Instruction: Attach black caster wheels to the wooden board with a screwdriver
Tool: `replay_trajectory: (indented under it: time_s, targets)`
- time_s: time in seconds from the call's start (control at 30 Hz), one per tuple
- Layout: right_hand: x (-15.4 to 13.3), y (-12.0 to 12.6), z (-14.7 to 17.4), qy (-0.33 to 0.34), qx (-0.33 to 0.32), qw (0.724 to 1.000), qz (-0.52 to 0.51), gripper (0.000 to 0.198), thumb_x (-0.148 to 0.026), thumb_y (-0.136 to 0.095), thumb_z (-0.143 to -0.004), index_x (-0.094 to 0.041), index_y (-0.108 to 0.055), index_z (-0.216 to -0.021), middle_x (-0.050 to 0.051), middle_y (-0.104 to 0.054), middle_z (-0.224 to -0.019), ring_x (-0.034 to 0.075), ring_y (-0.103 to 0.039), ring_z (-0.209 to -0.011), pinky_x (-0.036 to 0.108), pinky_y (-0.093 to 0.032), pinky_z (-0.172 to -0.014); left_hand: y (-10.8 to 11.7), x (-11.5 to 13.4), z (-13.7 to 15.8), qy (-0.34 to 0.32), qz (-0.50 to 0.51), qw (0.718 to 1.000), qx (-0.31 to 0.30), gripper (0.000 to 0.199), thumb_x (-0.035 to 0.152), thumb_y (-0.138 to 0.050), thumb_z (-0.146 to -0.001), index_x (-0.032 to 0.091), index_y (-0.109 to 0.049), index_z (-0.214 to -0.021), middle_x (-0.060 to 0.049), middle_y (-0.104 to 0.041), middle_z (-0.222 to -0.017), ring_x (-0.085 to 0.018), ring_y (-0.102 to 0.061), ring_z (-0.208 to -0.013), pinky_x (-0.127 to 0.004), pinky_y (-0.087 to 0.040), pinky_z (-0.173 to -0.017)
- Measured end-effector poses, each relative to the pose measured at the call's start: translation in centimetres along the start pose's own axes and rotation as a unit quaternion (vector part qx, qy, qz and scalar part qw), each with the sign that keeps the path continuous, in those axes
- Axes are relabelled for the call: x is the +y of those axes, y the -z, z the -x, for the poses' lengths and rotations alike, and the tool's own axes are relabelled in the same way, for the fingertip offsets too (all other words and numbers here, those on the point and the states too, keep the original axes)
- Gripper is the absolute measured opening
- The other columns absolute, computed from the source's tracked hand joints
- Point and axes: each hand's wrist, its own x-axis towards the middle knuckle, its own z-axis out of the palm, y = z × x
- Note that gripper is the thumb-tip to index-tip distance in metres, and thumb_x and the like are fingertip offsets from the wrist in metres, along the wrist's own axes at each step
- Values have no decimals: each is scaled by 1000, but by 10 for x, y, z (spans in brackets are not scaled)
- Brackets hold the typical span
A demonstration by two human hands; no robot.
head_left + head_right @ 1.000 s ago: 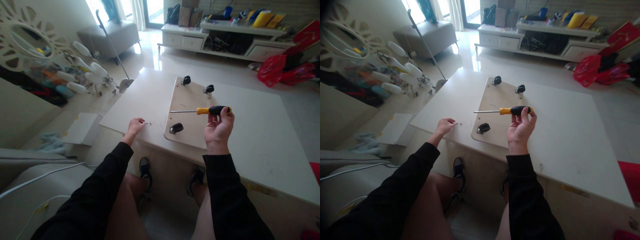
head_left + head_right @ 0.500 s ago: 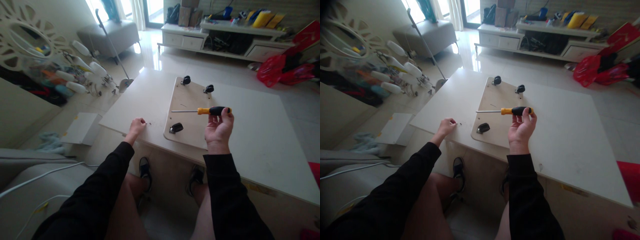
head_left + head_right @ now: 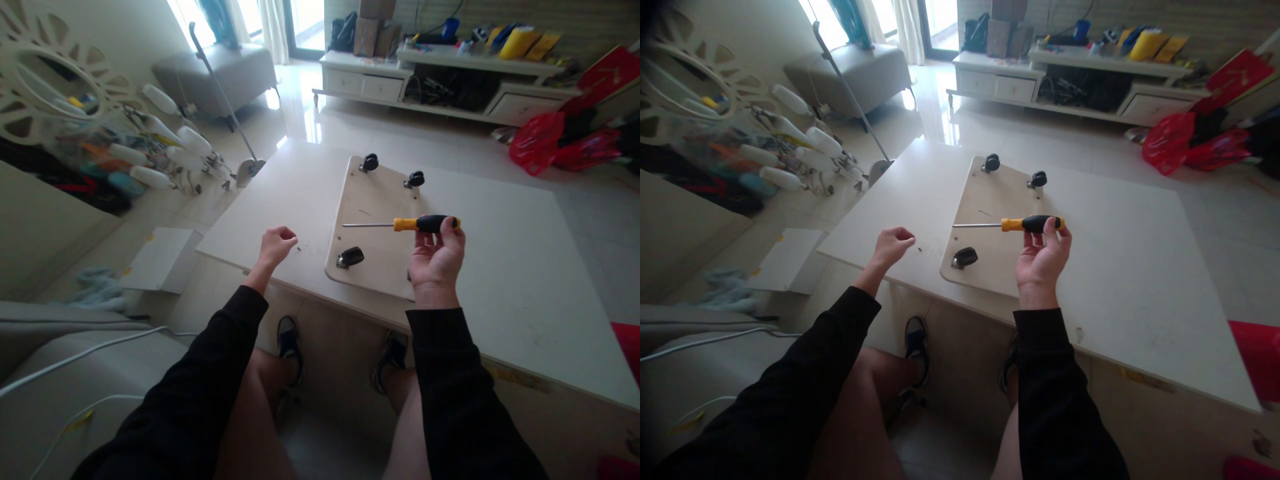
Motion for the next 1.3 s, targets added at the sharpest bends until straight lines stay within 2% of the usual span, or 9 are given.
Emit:
replay_trajectory:
  time_s: [0.1,0.2,0.33,0.43,0.73,0.9,1.13,1.3]
  targets:
    - [1,-1,1,-1,1,1000,4,51,-46,-91,-73,-27,-55,-103,-8,-68,-98,12,-76,-89,30,-66,-82,1,20,9,-33,56,998,11,11,20,-72,-81,16,-81,-86,-6,-81,-83,-19,-74,-78,-29,-56,-73]
    - [1,-3,4,5,-2,1000,8,51,-46,-91,-71,-27,-55,-102,-8,-68,-97,12,-76,-87,30,-67,-81,2,38,23,-101,83,991,9,14,20,-72,-83,16,-81,-92,-5,-80,-82,-18,-73,-75,-30,-57,-74]
    - [1,-8,10,23,-20,999,19,51,-42,-91,-71,-27,-53,-102,-9,-69,-98,12,-77,-85,30,-67,-80,-1,52,43,-229,42,972,-4,28,18,-72,-85,21,-75,-113,-1,-80,-87,-17,-72,-80,-32,-57,-87]
    - [0,-13,17,50,-38,997,33,48,-41,-90,-72,-27,-54,-101,-9,-70,-98,13,-78,-86,32,-67,-79,-5,59,51,-280,14,960,-17,34,17,-73,-87,23,-68,-119,1,-80,-89,-16,-73,-82,-34,-55,-94]
    - [-4,-20,31,100,-85,989,73,47,-40,-92,-72,-26,-59,-101,-8,-69,-101,14,-79,-89,33,-70,-79,-9,71,56,-317,-31,947,-50,48,13,-73,-86,25,-61,-131,2,-81,-92,-17,-75,-84,-36,-51,-97]
    - [-6,-18,32,109,-97,986,81,44,-36,-91,-73,-25,-61,-103,-7,-71,-98,13,-79,-88,32,-71,-78,-9,72,56,-325,-47,943,-53,47,14,-72,-87,24,-61,-131,2,-81,-92,-18,-76,-85,-36,-50,-97]
    - [-8,-17,36,145,-113,980,79,41,-35,-90,-77,-24,-64,-106,-7,-70,-105,13,-79,-90,33,-72,-81,-8,73,56,-327,-60,942,-56,46,14,-71,-88,24,-61,-131,2,-81,-92,-18,-75,-83,-37,-49,-97]
    - [-7,-18,36,142,-116,979,87,42,-36,-91,-76,-25,-64,-106,-6,-70,-106,12,-78,-91,33,-71,-83,-9,73,56,-329,-61,940,-68,50,13,-70,-87,26,-59,-134,2,-81,-92,-18,-76,-86,-37,-49,-98]
